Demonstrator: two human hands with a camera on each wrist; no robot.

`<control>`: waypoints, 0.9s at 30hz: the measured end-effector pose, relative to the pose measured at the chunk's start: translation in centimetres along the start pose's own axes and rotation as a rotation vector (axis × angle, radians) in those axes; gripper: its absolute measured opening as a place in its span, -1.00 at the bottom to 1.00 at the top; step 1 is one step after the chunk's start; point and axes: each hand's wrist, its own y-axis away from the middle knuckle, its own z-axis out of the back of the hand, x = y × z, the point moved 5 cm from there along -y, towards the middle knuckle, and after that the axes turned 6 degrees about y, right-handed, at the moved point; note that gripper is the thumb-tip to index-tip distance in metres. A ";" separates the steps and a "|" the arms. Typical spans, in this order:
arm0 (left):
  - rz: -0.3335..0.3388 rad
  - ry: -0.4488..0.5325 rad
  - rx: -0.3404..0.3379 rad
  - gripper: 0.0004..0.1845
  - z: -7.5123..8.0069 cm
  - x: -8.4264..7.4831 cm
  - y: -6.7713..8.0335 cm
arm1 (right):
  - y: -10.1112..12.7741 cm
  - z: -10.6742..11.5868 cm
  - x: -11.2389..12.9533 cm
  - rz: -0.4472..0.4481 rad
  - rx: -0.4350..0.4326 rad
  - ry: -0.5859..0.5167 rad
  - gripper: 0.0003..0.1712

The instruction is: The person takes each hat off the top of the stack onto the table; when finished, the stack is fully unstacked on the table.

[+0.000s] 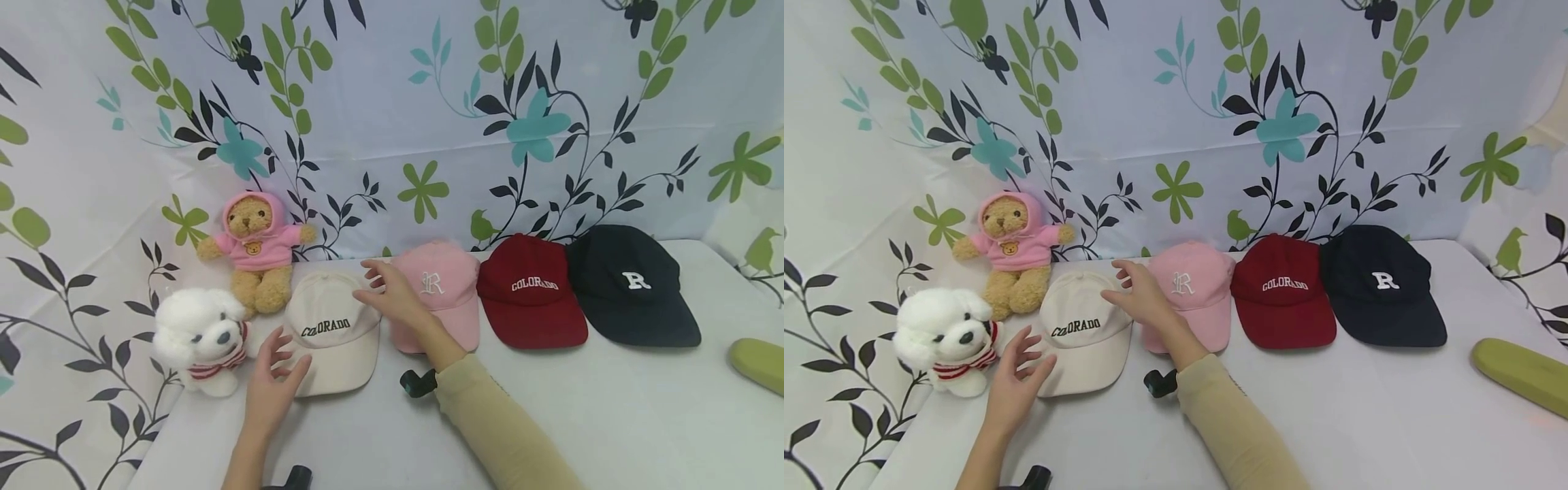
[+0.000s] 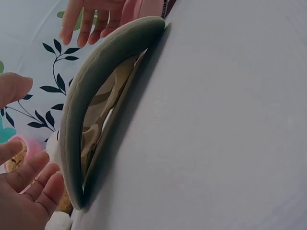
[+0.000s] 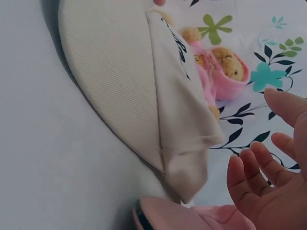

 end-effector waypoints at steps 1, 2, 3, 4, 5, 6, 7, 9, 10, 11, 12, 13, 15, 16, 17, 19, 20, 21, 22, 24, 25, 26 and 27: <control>0.007 -0.007 0.005 -0.24 0.1 0.1 0.0 | 0.0 -0.2 -0.1 -0.009 0.005 0.005 -0.31; 0.013 -0.015 0.011 -0.24 0.2 0.3 -0.1 | 0.0 -0.3 -0.2 -0.021 0.010 0.014 -0.30; 0.020 -0.021 0.018 -0.23 0.3 0.4 -0.1 | 0.0 -0.5 -0.3 -0.031 0.015 0.025 -0.30; 0.027 -0.030 0.026 -0.22 0.4 0.6 -0.2 | 0.0 -0.7 -0.4 -0.038 0.020 0.039 -0.29; 0.036 -0.040 0.033 -0.21 0.4 0.7 -0.2 | 0.1 -0.8 -0.5 -0.042 0.021 0.048 -0.29; 0.046 -0.048 0.039 -0.21 0.6 0.8 -0.2 | 0.1 -0.9 -0.5 -0.046 0.022 0.056 -0.28; 0.056 -0.058 0.045 -0.20 0.7 1.0 -0.2 | 0.2 -1.0 -0.6 -0.048 0.025 0.066 -0.28; 0.078 -0.076 0.053 -0.19 0.9 1.2 -0.2 | 0.3 -1.2 -0.5 -0.044 0.027 0.073 -0.27; 0.090 -0.086 0.056 -0.18 1.1 1.3 -0.2 | 0.4 -1.3 -0.5 -0.043 0.031 0.073 -0.27; 0.101 -0.095 0.059 -0.17 1.2 1.4 -0.1 | 0.5 -1.3 -0.5 -0.042 0.032 0.072 -0.27; 0.112 -0.101 0.064 -0.16 1.3 1.5 -0.1 | 0.6 -1.4 -0.5 -0.042 0.035 0.074 -0.26; 0.122 -0.109 0.070 -0.15 1.4 1.5 -0.1 | 0.6 -1.5 -0.5 -0.043 0.036 0.078 -0.27; 0.141 -0.119 0.082 -0.13 1.5 1.6 -0.1 | 0.8 -1.7 -0.5 -0.055 0.036 0.071 -0.26; 0.152 -0.123 0.089 -0.12 1.5 1.7 -0.1 | 0.9 -1.7 -0.6 -0.064 0.034 0.064 -0.26; 0.160 -0.126 0.093 -0.11 1.5 1.8 -0.1 | 1.0 -1.8 -0.6 -0.081 0.035 0.046 -0.26; 0.175 -0.136 0.096 -0.11 1.6 1.9 -0.1 | 1.1 -2.1 -0.8 -0.123 0.041 0.016 -0.24; 0.182 -0.139 0.097 -0.10 1.6 1.9 -0.1 | 1.2 -2.2 -0.9 -0.145 0.043 -0.005 -0.23; 0.190 -0.145 0.099 -0.10 1.7 2.0 -0.1 | 1.3 -2.3 -1.0 -0.165 0.046 -0.023 -0.22; 0.195 -0.152 0.100 -0.10 1.7 2.1 -0.1 | 1.4 -2.4 -1.0 -0.181 0.049 -0.038 -0.22; 0.206 -0.168 0.106 -0.10 1.7 2.2 -0.1 | 1.5 -2.6 -1.1 -0.189 0.052 -0.048 -0.21; 0.210 -0.169 0.109 -0.10 1.7 2.3 -0.1 | 1.5 -2.7 -1.2 -0.185 0.054 -0.057 -0.20; 0.213 -0.172 0.113 -0.10 1.7 2.4 -0.1 | 1.6 -2.7 -1.2 -0.176 0.053 -0.060 -0.20; 0.214 -0.174 0.116 -0.10 1.7 2.4 -0.1 | 1.6 -2.8 -1.2 -0.164 0.054 -0.057 -0.20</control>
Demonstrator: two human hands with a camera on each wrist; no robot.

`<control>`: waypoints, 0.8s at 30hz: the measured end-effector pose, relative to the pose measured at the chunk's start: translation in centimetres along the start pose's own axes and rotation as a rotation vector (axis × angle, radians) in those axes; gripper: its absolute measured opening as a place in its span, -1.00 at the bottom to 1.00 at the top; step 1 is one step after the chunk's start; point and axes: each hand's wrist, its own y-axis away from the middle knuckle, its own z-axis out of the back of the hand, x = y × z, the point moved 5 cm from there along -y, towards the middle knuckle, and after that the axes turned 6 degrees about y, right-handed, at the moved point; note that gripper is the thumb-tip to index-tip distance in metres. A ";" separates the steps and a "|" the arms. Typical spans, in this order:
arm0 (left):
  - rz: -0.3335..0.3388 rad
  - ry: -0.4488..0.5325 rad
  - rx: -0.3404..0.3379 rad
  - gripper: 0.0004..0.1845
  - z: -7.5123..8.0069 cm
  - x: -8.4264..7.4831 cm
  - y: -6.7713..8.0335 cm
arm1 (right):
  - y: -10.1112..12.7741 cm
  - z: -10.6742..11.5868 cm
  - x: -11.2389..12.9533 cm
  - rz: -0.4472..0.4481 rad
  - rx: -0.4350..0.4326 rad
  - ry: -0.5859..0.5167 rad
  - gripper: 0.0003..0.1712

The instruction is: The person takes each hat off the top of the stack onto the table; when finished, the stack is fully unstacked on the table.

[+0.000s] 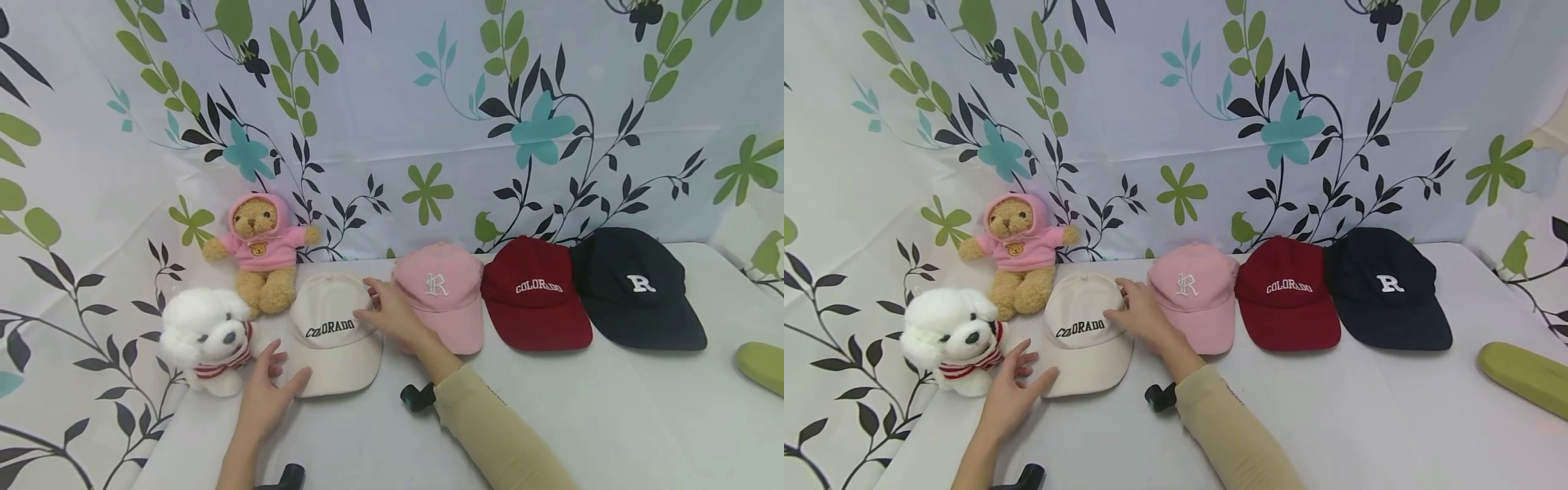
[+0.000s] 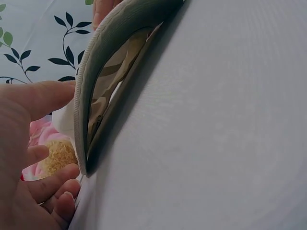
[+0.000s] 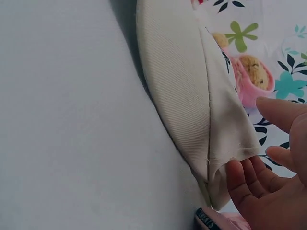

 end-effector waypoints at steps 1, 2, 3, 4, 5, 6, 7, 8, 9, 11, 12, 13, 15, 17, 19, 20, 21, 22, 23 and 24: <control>0.000 -0.003 0.002 -0.10 0.0 0.1 0.0 | 0.0 -0.1 0.0 0.012 -0.001 0.002 -0.20; 0.001 -0.003 0.004 -0.10 -0.1 0.1 0.0 | 0.0 -0.1 -0.1 0.024 -0.003 0.008 -0.21; 0.001 -0.002 0.005 -0.10 -0.1 0.1 0.0 | 0.0 -0.2 -0.1 0.031 -0.003 0.014 -0.21; 0.001 -0.001 0.006 -0.10 -0.2 0.2 0.0 | -0.1 -0.2 -0.2 0.038 -0.007 0.025 -0.21; 0.001 -0.003 0.007 -0.10 -0.2 0.2 -0.1 | -0.1 -0.3 -0.2 0.043 -0.013 0.038 -0.22; 0.001 -0.006 0.007 -0.09 -0.2 0.2 -0.1 | -0.1 -0.3 -0.2 0.046 -0.018 0.049 -0.23; 0.001 -0.008 0.007 -0.09 -0.2 0.3 -0.1 | -0.1 -0.4 -0.3 0.048 -0.022 0.057 -0.24; 0.002 -0.008 0.008 -0.09 -0.3 0.3 -0.1 | -0.1 -0.4 -0.3 0.050 -0.026 0.065 -0.24; 0.002 -0.011 0.008 -0.09 -0.3 0.3 -0.1 | -0.1 -0.4 -0.3 0.053 -0.031 0.071 -0.24; 0.004 -0.016 0.008 -0.09 -0.3 0.4 -0.1 | -0.1 -0.4 -0.2 0.066 -0.042 0.071 -0.24; 0.005 -0.018 0.009 -0.09 -0.3 0.4 -0.1 | -0.1 -0.4 -0.1 0.074 -0.047 0.068 -0.23; 0.007 -0.019 0.010 -0.09 -0.3 0.5 -0.1 | -0.1 -0.3 -0.1 0.082 -0.053 0.063 -0.23; 0.011 -0.025 0.014 -0.09 -0.3 0.5 -0.1 | 0.0 -0.3 0.1 0.099 -0.065 0.055 -0.23; 0.014 -0.030 0.022 -0.07 -0.3 0.5 -0.1 | 0.0 -0.2 0.3 0.120 -0.078 0.045 -0.23; 0.014 -0.031 0.027 -0.06 -0.3 0.4 -0.1 | 0.0 -0.1 0.5 0.144 -0.090 0.040 -0.24; 0.013 -0.033 0.028 -0.05 -0.3 0.3 -0.1 | 0.0 -0.1 0.5 0.160 -0.096 0.037 -0.24; 0.010 -0.035 0.028 -0.04 -0.3 0.3 -0.1 | 0.0 -0.1 0.6 0.172 -0.100 0.033 -0.25; 0.009 -0.035 0.029 -0.04 -0.3 0.2 -0.1 | 0.0 -0.1 0.7 0.185 -0.104 0.026 -0.25; 0.007 -0.035 0.028 -0.04 -0.3 0.2 -0.2 | 0.0 -0.1 0.7 0.192 -0.106 0.021 -0.25; 0.005 -0.035 0.026 -0.04 -0.3 0.2 -0.2 | -0.1 -0.1 0.7 0.195 -0.105 0.017 -0.25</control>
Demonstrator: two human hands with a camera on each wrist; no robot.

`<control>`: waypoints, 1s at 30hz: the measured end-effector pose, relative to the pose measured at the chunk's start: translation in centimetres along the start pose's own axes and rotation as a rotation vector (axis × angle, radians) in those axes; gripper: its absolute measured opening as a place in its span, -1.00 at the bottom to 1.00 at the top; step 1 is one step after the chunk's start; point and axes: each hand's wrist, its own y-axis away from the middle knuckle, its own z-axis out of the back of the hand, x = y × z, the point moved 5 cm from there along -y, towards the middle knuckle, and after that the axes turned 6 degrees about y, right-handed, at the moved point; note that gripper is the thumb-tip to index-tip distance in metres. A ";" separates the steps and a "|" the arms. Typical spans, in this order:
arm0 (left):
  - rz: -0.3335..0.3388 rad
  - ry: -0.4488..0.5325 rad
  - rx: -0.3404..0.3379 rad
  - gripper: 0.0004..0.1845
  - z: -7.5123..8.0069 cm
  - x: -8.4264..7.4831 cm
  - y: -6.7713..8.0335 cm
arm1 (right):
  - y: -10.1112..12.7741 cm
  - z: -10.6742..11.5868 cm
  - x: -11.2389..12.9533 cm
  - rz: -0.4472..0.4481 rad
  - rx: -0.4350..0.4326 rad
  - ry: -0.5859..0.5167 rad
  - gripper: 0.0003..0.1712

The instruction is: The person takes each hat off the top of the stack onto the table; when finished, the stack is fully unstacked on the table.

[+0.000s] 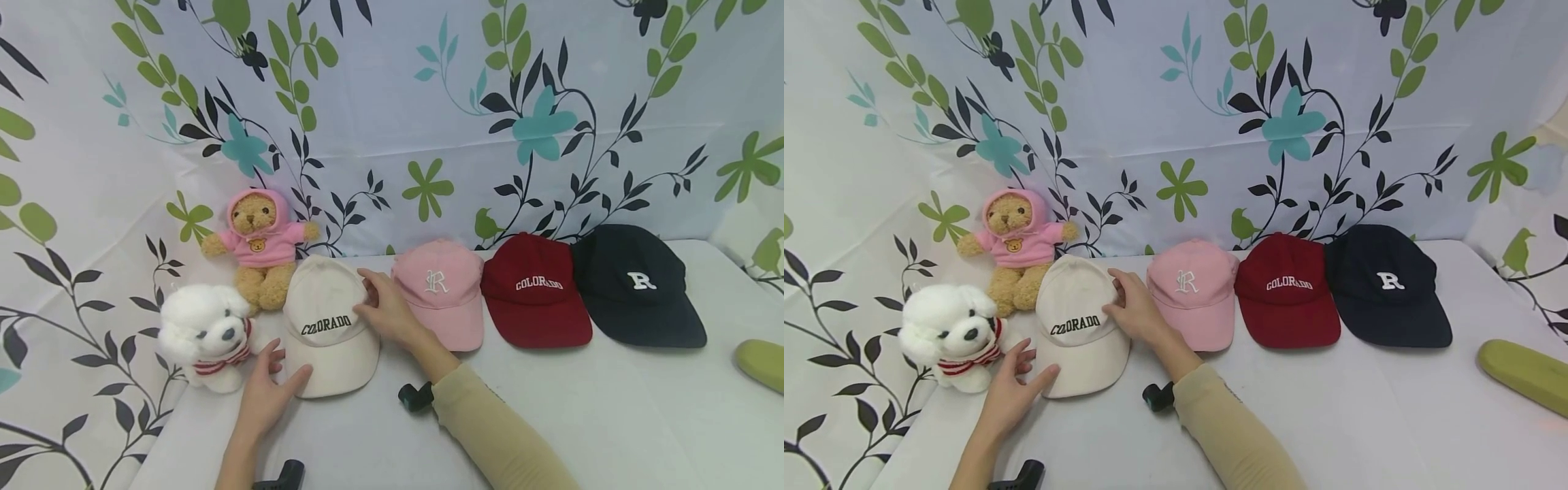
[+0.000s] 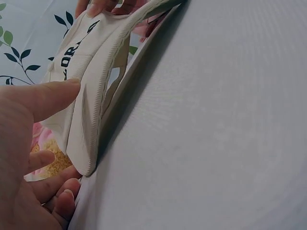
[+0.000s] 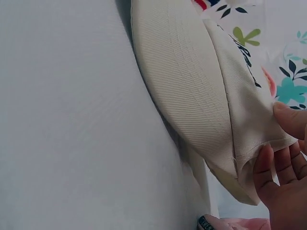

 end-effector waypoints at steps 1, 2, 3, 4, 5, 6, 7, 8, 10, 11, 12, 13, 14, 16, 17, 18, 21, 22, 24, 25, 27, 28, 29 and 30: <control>-0.001 0.000 -0.002 -0.04 0.0 0.0 0.0 | 0.0 0.0 0.0 -0.001 0.001 -0.007 -0.25; -0.005 0.002 -0.006 -0.05 0.0 0.1 0.0 | 0.0 0.0 0.0 -0.005 0.001 -0.016 -0.25; -0.007 0.009 -0.008 -0.05 0.1 0.1 0.0 | 0.0 0.0 0.0 -0.016 0.003 -0.025 -0.25; -0.012 0.019 -0.012 -0.06 0.1 0.1 0.0 | 0.0 0.0 0.0 -0.028 0.003 -0.031 -0.25; -0.016 0.028 -0.017 -0.07 0.1 0.2 0.0 | 0.1 0.0 0.0 -0.041 0.004 -0.034 -0.25; -0.022 0.038 -0.023 -0.08 0.1 0.2 0.0 | 0.1 0.0 -0.1 -0.054 0.005 -0.040 -0.25; -0.030 0.048 -0.031 -0.09 0.1 0.3 0.0 | 0.1 0.0 -0.1 -0.066 0.005 -0.046 -0.25; -0.035 0.055 -0.039 -0.10 0.1 0.3 0.0 | 0.2 0.0 -0.2 -0.076 0.005 -0.047 -0.25; -0.047 0.061 -0.057 -0.11 0.1 0.3 0.1 | 0.2 0.0 -0.3 -0.092 0.004 -0.047 -0.25; -0.049 0.061 -0.066 -0.12 0.1 0.3 0.1 | 0.2 0.1 -0.4 -0.097 0.005 -0.052 -0.25; -0.052 0.062 -0.074 -0.13 0.1 0.3 0.1 | 0.2 0.1 -0.4 -0.102 0.005 -0.056 -0.25; -0.055 0.063 -0.080 -0.14 0.1 0.3 0.1 | 0.2 0.1 -0.4 -0.105 0.004 -0.061 -0.24; -0.054 0.063 -0.085 -0.15 0.1 0.2 0.1 | 0.2 0.1 -0.5 -0.108 0.002 -0.065 -0.24; -0.049 0.066 -0.093 -0.17 0.1 0.2 0.0 | 0.1 0.2 -0.4 -0.108 -0.001 -0.069 -0.24; -0.045 0.064 -0.097 -0.19 0.1 0.1 0.0 | 0.1 0.3 -0.3 -0.107 -0.002 -0.065 -0.24; -0.039 0.063 -0.100 -0.20 0.1 0.1 0.0 | 0.1 0.4 -0.3 -0.110 -0.003 -0.068 -0.24; -0.013 0.050 -0.106 -0.23 0.0 0.1 -0.2 | -0.1 0.5 -0.3 -0.107 -0.001 -0.054 -0.25; -0.006 0.047 -0.109 -0.24 0.0 0.1 -0.2 | -0.1 0.6 -0.3 -0.108 0.004 -0.051 -0.25; 0.001 0.047 -0.112 -0.25 0.0 0.0 -0.3 | -0.2 0.8 -0.2 -0.103 0.008 -0.037 -0.27; 0.001 0.047 -0.112 -0.26 0.0 0.0 -0.3 | -0.3 0.9 -0.2 -0.094 0.008 -0.022 -0.29; -0.003 0.053 -0.108 -0.26 -0.1 -0.2 -0.4 | -0.4 1.2 -0.1 -0.073 0.009 0.001 -0.32; -0.007 0.054 -0.105 -0.27 -0.1 -0.3 -0.5 | -0.5 1.4 -0.1 -0.068 0.008 0.004 -0.34; -0.010 0.056 -0.100 -0.27 -0.2 -0.4 -0.6 | -0.6 1.6 -0.1 -0.058 0.005 0.017 -0.37; -0.011 0.056 -0.097 -0.27 -0.2 -0.5 -0.7 | -0.7 1.8 -0.2 -0.056 0.006 0.017 -0.39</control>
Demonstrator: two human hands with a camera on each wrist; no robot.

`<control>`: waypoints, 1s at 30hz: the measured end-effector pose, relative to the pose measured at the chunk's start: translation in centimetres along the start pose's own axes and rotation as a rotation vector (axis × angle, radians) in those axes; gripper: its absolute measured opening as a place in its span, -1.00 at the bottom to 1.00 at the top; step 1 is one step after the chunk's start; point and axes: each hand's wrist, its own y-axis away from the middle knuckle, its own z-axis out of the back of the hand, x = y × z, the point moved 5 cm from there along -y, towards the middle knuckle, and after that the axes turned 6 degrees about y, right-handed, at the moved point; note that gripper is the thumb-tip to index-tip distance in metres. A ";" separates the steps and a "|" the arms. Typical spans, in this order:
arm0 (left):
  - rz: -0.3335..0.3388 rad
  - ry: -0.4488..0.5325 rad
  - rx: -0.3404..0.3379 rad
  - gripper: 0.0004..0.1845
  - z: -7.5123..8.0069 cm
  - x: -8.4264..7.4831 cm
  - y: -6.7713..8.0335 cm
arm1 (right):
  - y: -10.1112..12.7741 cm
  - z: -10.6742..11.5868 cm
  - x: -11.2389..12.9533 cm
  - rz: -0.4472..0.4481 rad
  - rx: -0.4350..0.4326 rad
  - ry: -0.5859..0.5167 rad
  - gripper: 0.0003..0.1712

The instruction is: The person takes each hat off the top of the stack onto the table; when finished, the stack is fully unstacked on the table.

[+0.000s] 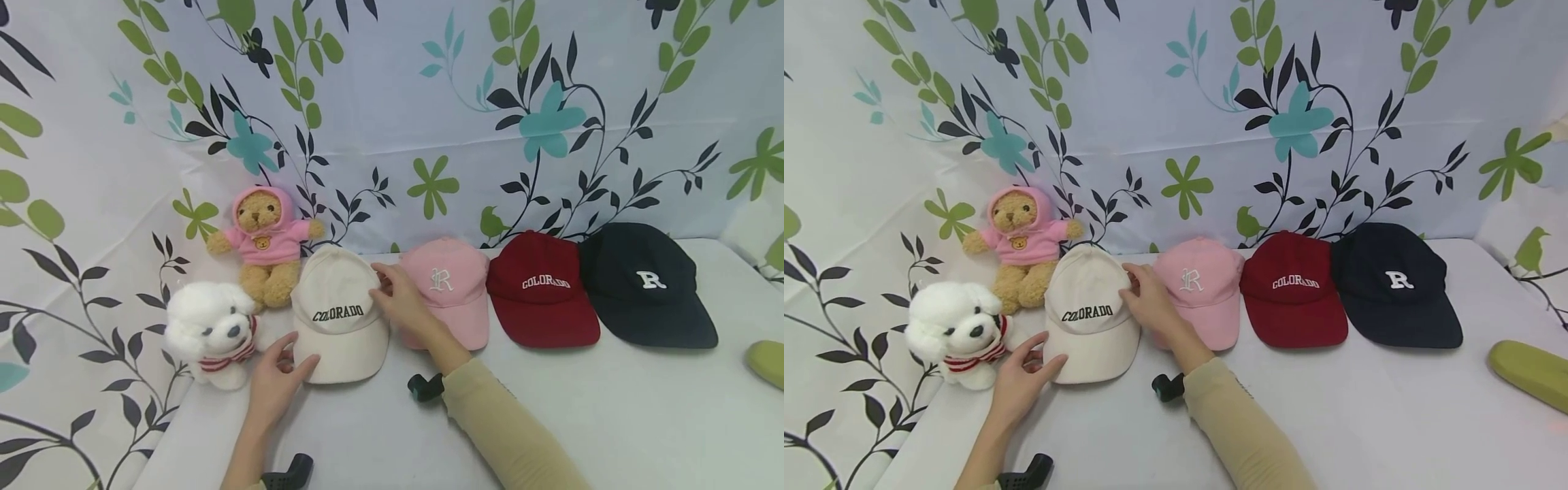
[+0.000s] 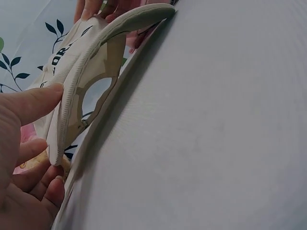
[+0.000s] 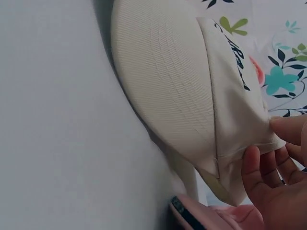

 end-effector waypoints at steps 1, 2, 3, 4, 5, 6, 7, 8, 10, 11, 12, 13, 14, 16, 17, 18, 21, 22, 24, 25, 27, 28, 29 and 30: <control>-0.002 0.000 0.003 -0.27 -0.1 -0.1 -0.1 | -0.1 0.2 -0.1 0.002 0.004 -0.001 -0.40; -0.004 -0.001 0.006 -0.27 -0.1 -0.2 -0.2 | -0.2 0.3 -0.1 0.006 0.007 0.002 -0.41; -0.002 -0.005 0.008 -0.27 -0.1 -0.3 -0.3 | -0.4 0.5 -0.2 0.003 0.011 0.006 -0.42; -0.001 -0.005 0.010 -0.27 -0.2 -0.4 -0.4 | -0.5 0.6 -0.2 0.001 0.016 0.012 -0.42; -0.001 -0.005 0.012 -0.26 -0.2 -0.5 -0.5 | -0.6 0.7 -0.3 -0.001 0.023 0.015 -0.42; 0.001 -0.006 0.014 -0.26 -0.2 -0.5 -0.6 | -0.7 0.8 -0.3 -0.002 0.029 0.022 -0.42; 0.003 -0.007 0.017 -0.26 -0.2 -0.5 -0.7 | -0.9 0.9 -0.3 -0.002 0.035 0.029 -0.42; 0.005 -0.006 0.021 -0.26 -0.2 -0.5 -0.8 | -1.0 1.0 -0.4 -0.009 0.039 0.032 -0.43; 0.011 0.000 0.029 -0.25 -0.2 -0.5 -1.1 | -1.3 1.1 -0.4 -0.027 0.047 0.034 -0.43; 0.010 0.003 0.033 -0.25 -0.3 -0.5 -1.2 | -1.5 1.2 -0.4 -0.039 0.051 0.035 -0.43; 0.010 0.005 0.036 -0.25 -0.4 -0.5 -1.4 | -1.6 1.3 -0.5 -0.051 0.054 0.038 -0.43; 0.008 0.007 0.040 -0.24 -0.5 -0.4 -1.5 | -1.7 1.3 -0.6 -0.063 0.056 0.039 -0.43; 0.004 0.014 0.045 -0.24 -0.5 -0.4 -1.7 | -1.8 1.4 -0.6 -0.069 0.056 0.038 -0.43; 0.003 0.018 0.058 -0.23 -0.7 -0.4 -2.1 | -1.9 1.6 -0.7 -0.077 0.052 0.039 -0.43; 0.002 0.019 0.063 -0.22 -0.8 -0.4 -2.2 | -2.0 1.6 -0.8 -0.077 0.051 0.036 -0.42; 0.002 0.019 0.069 -0.22 -0.9 -0.4 -2.5 | -2.1 1.7 -0.8 -0.080 0.052 0.030 -0.42; 0.006 0.020 0.082 -0.21 -1.2 -0.5 -3.0 | -2.3 2.0 -0.9 -0.094 0.053 0.023 -0.42; 0.002 0.017 0.082 -0.21 -1.2 -0.5 -3.1 | -2.4 2.1 -1.0 -0.102 0.057 0.021 -0.42; -0.002 0.007 0.080 -0.22 -1.3 -0.5 -3.3 | -2.5 2.1 -1.0 -0.108 0.066 0.023 -0.43; -0.003 0.001 0.080 -0.22 -1.3 -0.5 -3.4 | -2.5 2.1 -1.0 -0.110 0.068 0.029 -0.44; -0.007 -0.015 0.079 -0.23 -1.4 -0.5 -3.5 | -2.5 2.0 -1.0 -0.112 0.077 0.029 -0.45; -0.007 -0.024 0.079 -0.23 -1.4 -0.5 -3.6 | -2.6 2.1 -0.9 -0.110 0.080 0.031 -0.45; -0.007 -0.028 0.082 -0.23 -1.4 -0.5 -3.7 | -2.6 2.1 -0.9 -0.111 0.081 0.037 -0.46; -0.005 -0.032 0.085 -0.23 -1.5 -0.5 -3.8 | -2.6 2.1 -0.9 -0.111 0.083 0.037 -0.46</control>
